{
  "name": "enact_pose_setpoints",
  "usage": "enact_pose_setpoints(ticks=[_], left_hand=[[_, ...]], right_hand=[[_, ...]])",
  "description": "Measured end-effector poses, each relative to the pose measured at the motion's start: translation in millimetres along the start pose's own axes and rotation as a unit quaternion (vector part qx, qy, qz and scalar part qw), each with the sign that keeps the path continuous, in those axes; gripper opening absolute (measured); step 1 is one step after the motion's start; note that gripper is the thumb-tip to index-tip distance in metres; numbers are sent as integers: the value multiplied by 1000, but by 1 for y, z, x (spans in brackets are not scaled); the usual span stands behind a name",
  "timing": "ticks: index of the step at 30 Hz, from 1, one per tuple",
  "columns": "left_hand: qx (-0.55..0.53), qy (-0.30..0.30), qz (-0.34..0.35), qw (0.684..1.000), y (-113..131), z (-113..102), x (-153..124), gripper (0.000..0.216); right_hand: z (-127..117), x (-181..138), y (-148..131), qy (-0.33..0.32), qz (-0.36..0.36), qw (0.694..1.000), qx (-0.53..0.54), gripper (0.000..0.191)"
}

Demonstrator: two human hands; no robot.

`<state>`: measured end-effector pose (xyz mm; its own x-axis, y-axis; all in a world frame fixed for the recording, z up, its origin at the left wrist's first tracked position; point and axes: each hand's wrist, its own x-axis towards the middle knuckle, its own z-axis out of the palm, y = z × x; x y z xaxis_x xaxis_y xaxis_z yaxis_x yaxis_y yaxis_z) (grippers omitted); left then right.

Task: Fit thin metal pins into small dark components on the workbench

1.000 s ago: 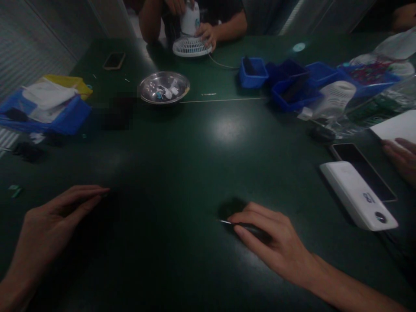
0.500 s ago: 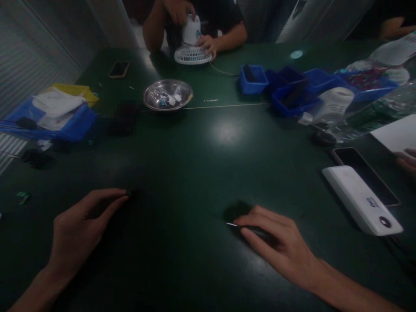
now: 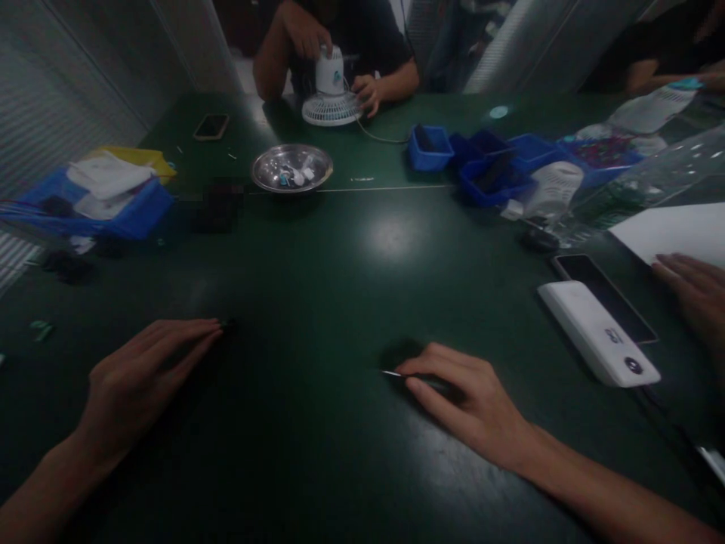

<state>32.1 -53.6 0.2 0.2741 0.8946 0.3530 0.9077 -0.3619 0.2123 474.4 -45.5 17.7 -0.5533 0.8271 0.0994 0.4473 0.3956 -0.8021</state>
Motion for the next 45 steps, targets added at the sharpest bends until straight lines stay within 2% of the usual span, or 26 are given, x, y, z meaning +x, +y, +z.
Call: enact_pose_setpoints(ticks=[5, 9, 11, 15, 19, 22, 26, 29, 32, 33, 35, 38, 41, 45], left_hand=[[-45, -32, -13, 998, 0, 0, 4, 27], [-34, -80, -32, 996, -15, -9, 3, 32], [-8, -87, -67, 994, -32, -19, 0, 35], [59, -120, -193, 972, -69, -47, -7, 42], [135, -160, -261, 943, -87, -67, -13, 41], [166, -155, -258, 939, -90, -70, -18, 45], [181, -137, -275, 934, -90, -62, -19, 55], [114, -94, -257, 955, -64, -45, -11, 60], [-65, -88, -141, 984, -3, -17, 3, 51], [-129, -89, -89, 984, 22, -6, 9, 46], [-231, -137, 2, 963, 74, 13, 19, 30], [-308, -186, 74, 930, 132, 31, 30, 20], [-334, -192, 83, 919, 152, 37, 33, 18], [-344, -191, 74, 916, 149, 37, 30, 19]], right_hand=[[3, -1, -5, 1, -6, 1000, -12, 22], [2, 2, -8, -7, -17, 999, -33, 23], [0, 3, -8, -2, -19, 999, -41, 23], [2, 1, -6, 11, -23, 999, -46, 23], [6, -4, -4, 15, -41, 998, -55, 23], [7, -7, -4, 19, -41, 997, -55, 23], [6, -6, -4, 24, -37, 998, -50, 23], [7, -5, -3, 19, -41, 998, -53, 24], [12, -4, -2, 8, -61, 996, -65, 23], [13, -3, -3, 4, -68, 995, -69, 23], [17, -4, -4, -2, -84, 994, -75, 23], [20, -6, -7, -3, -104, 990, -93, 23], [21, -8, -8, 1, -115, 987, -113, 23], [21, -9, -7, -4, -121, 986, -115, 22]])
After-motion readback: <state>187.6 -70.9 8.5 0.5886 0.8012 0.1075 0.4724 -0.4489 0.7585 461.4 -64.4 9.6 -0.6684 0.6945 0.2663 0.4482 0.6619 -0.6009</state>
